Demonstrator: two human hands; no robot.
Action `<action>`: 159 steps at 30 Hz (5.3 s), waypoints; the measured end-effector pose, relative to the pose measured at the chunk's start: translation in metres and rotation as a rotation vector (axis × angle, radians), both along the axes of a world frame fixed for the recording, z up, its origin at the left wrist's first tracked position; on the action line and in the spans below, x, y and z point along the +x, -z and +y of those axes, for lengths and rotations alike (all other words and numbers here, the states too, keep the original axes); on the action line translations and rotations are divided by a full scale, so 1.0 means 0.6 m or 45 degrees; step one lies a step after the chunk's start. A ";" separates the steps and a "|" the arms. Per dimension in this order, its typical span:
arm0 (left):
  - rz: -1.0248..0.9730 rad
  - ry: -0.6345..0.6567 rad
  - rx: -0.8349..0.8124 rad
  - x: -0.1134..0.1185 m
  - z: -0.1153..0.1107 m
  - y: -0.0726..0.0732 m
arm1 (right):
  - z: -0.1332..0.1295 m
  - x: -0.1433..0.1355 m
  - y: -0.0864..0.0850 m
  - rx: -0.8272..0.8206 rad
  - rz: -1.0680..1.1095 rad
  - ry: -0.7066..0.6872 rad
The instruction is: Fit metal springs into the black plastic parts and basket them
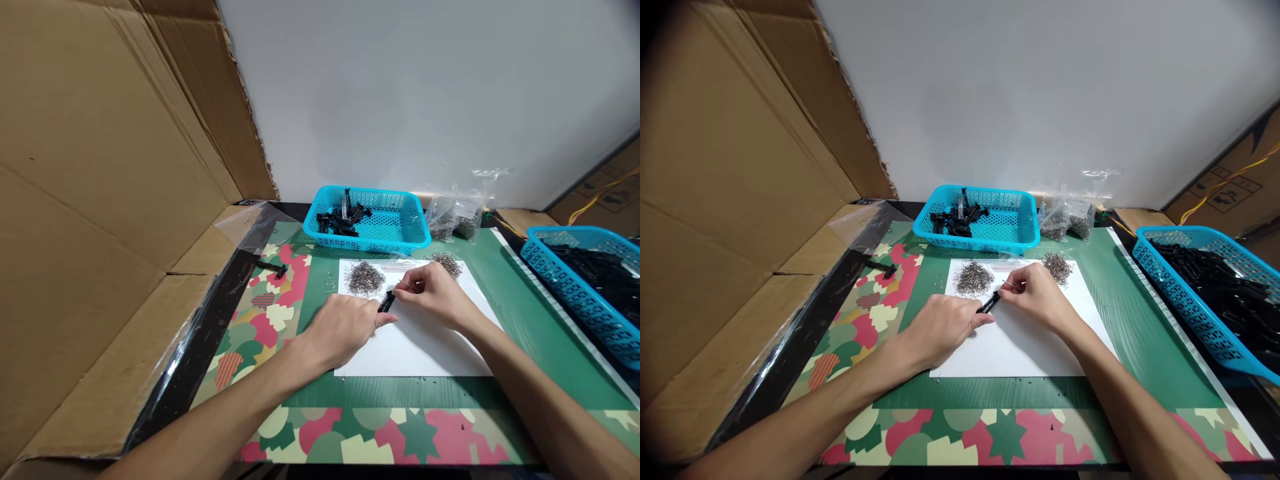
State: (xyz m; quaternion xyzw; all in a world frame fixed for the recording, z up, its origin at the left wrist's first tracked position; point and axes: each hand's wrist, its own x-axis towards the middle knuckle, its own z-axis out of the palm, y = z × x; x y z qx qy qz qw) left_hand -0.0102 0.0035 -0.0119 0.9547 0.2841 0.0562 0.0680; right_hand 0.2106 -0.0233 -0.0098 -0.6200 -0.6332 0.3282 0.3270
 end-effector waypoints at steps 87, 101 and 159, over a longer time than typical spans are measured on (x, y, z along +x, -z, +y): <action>0.084 0.090 0.127 0.006 -0.006 -0.002 | 0.024 -0.066 0.032 0.199 0.739 -0.023; -0.069 0.142 0.062 -0.003 -0.012 -0.025 | 0.020 0.013 -0.018 0.429 0.902 0.196; -0.765 0.736 0.234 0.011 -0.072 -0.001 | -0.006 0.045 -0.014 0.094 -0.465 -0.019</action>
